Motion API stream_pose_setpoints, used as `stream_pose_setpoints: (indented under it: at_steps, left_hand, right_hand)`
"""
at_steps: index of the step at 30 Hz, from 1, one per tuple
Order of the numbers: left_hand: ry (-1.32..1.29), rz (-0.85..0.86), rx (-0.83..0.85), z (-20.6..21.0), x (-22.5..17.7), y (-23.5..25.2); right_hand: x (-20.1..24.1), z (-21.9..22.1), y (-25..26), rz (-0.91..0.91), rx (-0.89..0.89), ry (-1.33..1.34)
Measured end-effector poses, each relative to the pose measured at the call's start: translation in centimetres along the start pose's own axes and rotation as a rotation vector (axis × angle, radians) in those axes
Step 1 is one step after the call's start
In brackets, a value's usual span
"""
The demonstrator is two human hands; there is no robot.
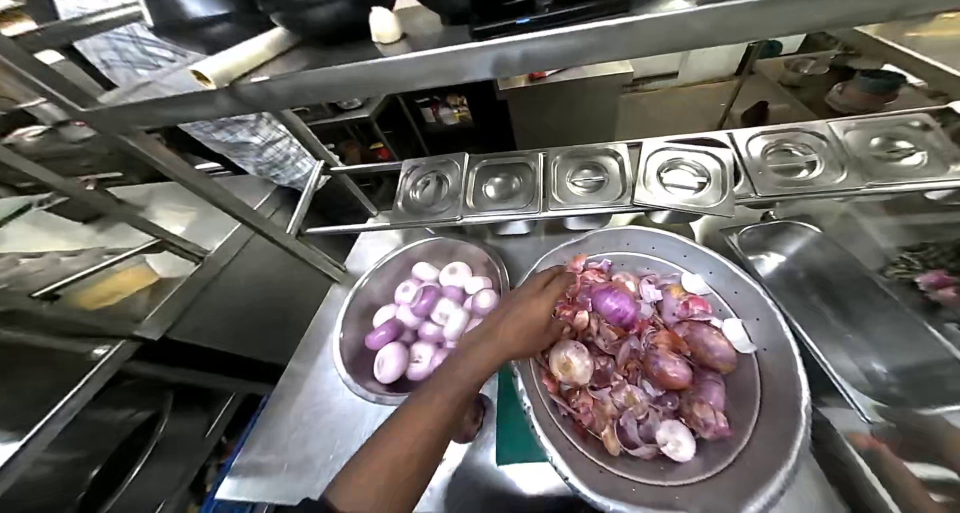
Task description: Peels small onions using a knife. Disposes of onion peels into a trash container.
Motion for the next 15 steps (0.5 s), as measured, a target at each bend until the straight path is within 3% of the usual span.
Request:
stream_pose_setpoints:
  at_steps: [5, 10, 15]
  left_hand:
    - [0.013, 0.039, 0.311, 3.2, 1.7, 5.6]
    - [0.28, -0.063, 0.353, 4.7, 1.2, 6.5]
    - [0.278, -0.095, 0.344, 4.6, 1.2, 6.0]
  right_hand:
    - [7.2, 0.2, 5.7, -0.386, -0.023, -0.095]
    - [12.6, 3.6, 11.3, -0.442, 0.264, -0.341]
    - [16.4, 5.7, 12.8, -0.484, 0.451, -0.37]
Point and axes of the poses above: each hand's wrist, its own y-axis towards the middle knuckle, its own z-axis out of the palm, x = y × z, the point moved 6 cm from there along y, towards the middle knuckle, and after that the axes turned 6 degrees about x, right-handed, at the moved point
